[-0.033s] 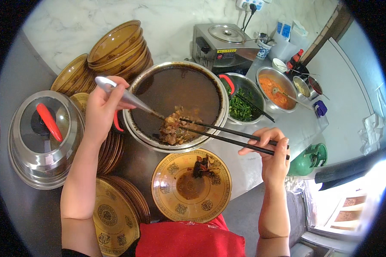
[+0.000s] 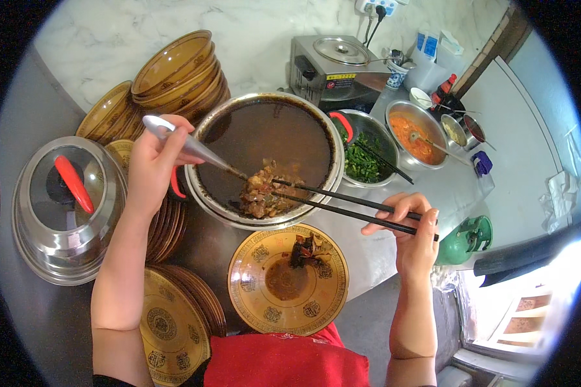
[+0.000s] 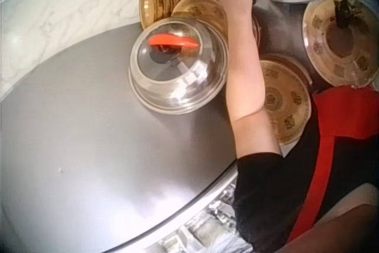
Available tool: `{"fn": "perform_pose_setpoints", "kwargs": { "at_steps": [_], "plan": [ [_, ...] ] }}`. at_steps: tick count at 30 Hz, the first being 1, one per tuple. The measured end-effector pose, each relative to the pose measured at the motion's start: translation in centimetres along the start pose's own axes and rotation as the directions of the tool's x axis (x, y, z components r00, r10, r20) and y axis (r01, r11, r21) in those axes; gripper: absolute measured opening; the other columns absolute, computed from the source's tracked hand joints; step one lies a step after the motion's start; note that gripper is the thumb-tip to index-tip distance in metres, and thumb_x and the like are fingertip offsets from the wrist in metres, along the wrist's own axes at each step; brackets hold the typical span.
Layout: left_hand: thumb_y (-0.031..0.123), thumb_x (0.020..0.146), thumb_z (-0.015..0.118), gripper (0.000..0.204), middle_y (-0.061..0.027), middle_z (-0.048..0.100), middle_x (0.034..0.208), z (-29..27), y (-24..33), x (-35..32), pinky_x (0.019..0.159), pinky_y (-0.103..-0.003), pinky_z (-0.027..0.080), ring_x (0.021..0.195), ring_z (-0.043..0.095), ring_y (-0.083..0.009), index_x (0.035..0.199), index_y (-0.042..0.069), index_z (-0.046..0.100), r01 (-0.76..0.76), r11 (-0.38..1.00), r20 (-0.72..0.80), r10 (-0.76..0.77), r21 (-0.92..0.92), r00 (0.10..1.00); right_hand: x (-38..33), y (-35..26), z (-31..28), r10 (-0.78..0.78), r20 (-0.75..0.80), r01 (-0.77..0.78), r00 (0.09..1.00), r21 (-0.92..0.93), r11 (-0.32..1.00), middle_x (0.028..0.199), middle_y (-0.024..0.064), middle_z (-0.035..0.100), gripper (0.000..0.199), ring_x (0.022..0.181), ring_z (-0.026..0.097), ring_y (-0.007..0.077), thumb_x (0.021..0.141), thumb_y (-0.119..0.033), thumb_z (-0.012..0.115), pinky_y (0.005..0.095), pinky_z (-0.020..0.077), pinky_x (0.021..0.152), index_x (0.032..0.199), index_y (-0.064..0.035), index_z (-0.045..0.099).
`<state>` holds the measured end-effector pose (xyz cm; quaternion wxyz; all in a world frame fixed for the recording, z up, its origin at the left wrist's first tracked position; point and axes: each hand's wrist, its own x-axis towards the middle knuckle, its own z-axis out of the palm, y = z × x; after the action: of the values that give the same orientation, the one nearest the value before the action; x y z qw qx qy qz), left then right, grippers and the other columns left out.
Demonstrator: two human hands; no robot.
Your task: The person uses a ladle and chopsticks to scoop meat and broth from a large pot and place it into a bowl. The person repeatedly transfers portions of meat and liquid into the bowl throughout the clip.
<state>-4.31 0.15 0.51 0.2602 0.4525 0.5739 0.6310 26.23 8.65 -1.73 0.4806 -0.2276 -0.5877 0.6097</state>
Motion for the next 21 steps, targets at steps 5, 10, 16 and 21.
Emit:
{"fn": "perform_pose_setpoints", "kwargs": {
  "at_steps": [5,10,16,21],
  "plan": [
    [0.012,0.084,0.046,0.013,-0.0036,0.051,0.076,0.1,0.2,0.0,0.057,-0.023,0.049,0.064,0.052,-0.0074,0.087,0.001,0.05,-0.013,1.0,-0.001,0.013,0.009,1.0,-0.4,-0.1,0.1,0.007,0.079,0.003,0.997,-0.129,0.992,0.075,0.015,0.047,0.038,0.058,0.057,0.0257,0.088,-0.032,0.028,0.0326,0.0489,0.058,0.072,0.0004,0.04],
    [0.012,0.084,0.046,0.013,-0.0032,0.051,0.076,0.2,0.4,0.0,0.057,-0.022,0.049,0.064,0.052,-0.0071,0.087,0.001,0.05,-0.005,1.0,0.0,0.005,0.011,1.0,-0.3,0.2,0.0,-0.031,0.007,0.031,1.0,-0.113,0.993,0.072,0.0146,0.046,0.035,0.057,0.057,0.0255,0.088,-0.027,0.031,0.031,0.049,0.054,0.069,0.0006,0.039],
    [0.012,0.084,0.046,0.013,-0.0028,0.05,0.076,0.2,0.5,0.0,0.057,-0.022,0.049,0.064,0.051,-0.0067,0.087,0.001,0.05,-0.02,1.0,-0.004,0.02,0.003,1.0,0.2,-0.1,0.7,-0.064,-0.016,0.062,0.998,-0.069,0.996,0.072,0.0147,0.046,0.033,0.056,0.056,0.0257,0.088,-0.026,0.032,0.0324,0.0495,0.054,0.071,0.0007,0.039],
    [0.012,0.084,0.046,0.012,-0.0026,0.05,0.076,0.3,0.6,0.0,0.057,-0.022,0.049,0.064,0.051,-0.0064,0.087,0.001,0.05,-0.017,1.0,-0.002,0.017,0.009,1.0,0.4,0.2,0.7,-0.039,0.045,0.044,0.998,-0.113,0.993,0.072,0.0139,0.046,0.033,0.058,0.056,0.0255,0.087,-0.028,0.034,0.0321,0.0491,0.054,0.074,0.0012,0.04]
  ]
}}
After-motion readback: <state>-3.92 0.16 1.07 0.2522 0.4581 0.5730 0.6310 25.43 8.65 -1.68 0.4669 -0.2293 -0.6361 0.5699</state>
